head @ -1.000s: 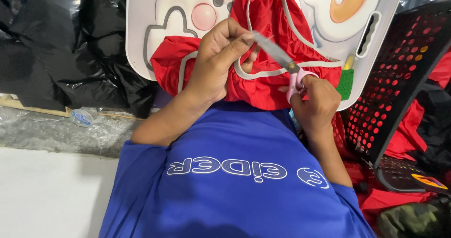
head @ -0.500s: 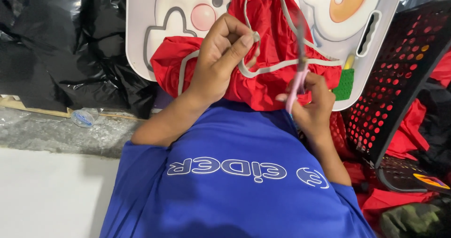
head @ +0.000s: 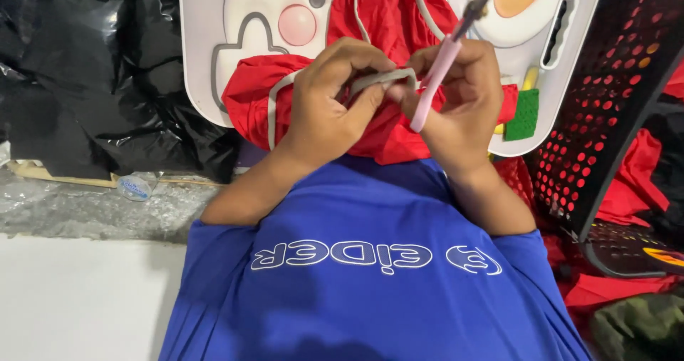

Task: Trimming excess white elastic from a red garment using a pair of scissors on a work tray.

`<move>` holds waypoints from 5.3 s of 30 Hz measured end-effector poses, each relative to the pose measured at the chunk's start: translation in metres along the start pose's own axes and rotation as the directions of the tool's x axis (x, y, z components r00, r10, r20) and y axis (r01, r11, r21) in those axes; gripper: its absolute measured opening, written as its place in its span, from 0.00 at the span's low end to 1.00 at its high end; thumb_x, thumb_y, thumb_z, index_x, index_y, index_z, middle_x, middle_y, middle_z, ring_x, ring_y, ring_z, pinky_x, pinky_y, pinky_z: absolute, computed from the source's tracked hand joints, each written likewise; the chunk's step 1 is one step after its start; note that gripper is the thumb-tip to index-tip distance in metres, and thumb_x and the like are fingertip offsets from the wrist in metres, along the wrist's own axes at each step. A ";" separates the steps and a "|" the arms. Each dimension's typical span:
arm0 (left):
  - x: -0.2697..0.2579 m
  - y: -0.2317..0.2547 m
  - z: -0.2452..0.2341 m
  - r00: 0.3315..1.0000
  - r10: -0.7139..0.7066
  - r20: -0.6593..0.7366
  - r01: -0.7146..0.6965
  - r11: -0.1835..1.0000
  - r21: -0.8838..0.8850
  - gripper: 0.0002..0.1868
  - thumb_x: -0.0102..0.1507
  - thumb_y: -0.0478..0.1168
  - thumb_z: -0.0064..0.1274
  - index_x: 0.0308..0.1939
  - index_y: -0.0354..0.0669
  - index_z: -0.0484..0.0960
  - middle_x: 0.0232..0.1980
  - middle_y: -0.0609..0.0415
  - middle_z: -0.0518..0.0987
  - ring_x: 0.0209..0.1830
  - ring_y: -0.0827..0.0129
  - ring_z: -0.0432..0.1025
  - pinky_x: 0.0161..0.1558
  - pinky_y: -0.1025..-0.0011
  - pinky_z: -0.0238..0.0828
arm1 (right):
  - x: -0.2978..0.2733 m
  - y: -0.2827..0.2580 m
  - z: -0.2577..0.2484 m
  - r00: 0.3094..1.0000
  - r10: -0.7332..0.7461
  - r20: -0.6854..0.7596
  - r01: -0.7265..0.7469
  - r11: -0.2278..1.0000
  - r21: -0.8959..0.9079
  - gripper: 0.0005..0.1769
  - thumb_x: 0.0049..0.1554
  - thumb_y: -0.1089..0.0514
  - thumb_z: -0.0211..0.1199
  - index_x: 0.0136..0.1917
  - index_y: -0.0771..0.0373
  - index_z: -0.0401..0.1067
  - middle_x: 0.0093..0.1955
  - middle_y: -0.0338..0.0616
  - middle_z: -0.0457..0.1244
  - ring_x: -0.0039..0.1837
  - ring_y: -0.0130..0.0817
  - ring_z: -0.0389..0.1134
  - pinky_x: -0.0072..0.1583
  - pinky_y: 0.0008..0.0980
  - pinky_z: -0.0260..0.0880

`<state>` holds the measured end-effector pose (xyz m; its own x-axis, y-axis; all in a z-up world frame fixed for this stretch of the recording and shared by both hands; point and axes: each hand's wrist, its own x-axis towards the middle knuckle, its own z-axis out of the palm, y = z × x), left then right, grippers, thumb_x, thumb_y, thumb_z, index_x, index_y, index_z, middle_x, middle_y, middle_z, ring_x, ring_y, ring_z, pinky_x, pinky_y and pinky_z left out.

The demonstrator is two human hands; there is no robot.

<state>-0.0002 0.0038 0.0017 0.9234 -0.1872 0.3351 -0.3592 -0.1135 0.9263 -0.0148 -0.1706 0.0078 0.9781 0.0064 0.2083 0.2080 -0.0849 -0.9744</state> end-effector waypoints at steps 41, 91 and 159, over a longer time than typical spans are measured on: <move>0.022 -0.024 -0.005 0.958 -0.197 0.209 0.287 0.713 -0.640 0.07 0.74 0.43 0.45 0.43 0.45 0.69 0.68 0.35 0.74 0.66 0.57 0.74 0.72 0.62 0.71 | 0.026 0.020 -0.001 0.976 0.216 -0.018 -0.216 0.976 0.043 0.18 0.60 0.66 0.70 0.52 0.59 0.60 0.47 0.42 0.63 0.51 0.26 0.66 0.55 0.23 0.71; 0.013 -0.030 -0.040 0.971 0.026 -0.237 -0.075 0.977 -0.201 0.06 0.69 0.33 0.54 0.41 0.31 0.82 0.48 0.43 0.80 0.48 0.60 0.76 0.49 0.70 0.78 | -0.045 0.046 -0.010 0.956 -0.155 0.249 0.293 0.547 -0.784 0.28 0.56 0.62 0.84 0.41 0.65 0.59 0.32 0.40 0.56 0.32 0.40 0.54 0.37 0.39 0.52; -0.004 -0.002 0.000 0.947 0.267 -0.180 -0.256 0.963 0.081 0.02 0.72 0.30 0.50 0.46 0.36 0.79 0.52 0.43 0.76 0.48 0.58 0.76 0.51 0.67 0.81 | -0.079 0.054 -0.048 0.975 -0.179 0.130 0.220 0.717 -0.662 0.22 0.52 0.59 0.75 0.49 0.67 0.63 0.35 0.43 0.58 0.34 0.37 0.59 0.40 0.38 0.58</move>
<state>-0.0028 0.0048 -0.0017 0.8029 -0.0320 0.5952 -0.5932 -0.1406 0.7927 -0.0811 -0.2240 -0.0572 0.9182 0.1514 0.3661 0.3565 -0.7190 -0.5967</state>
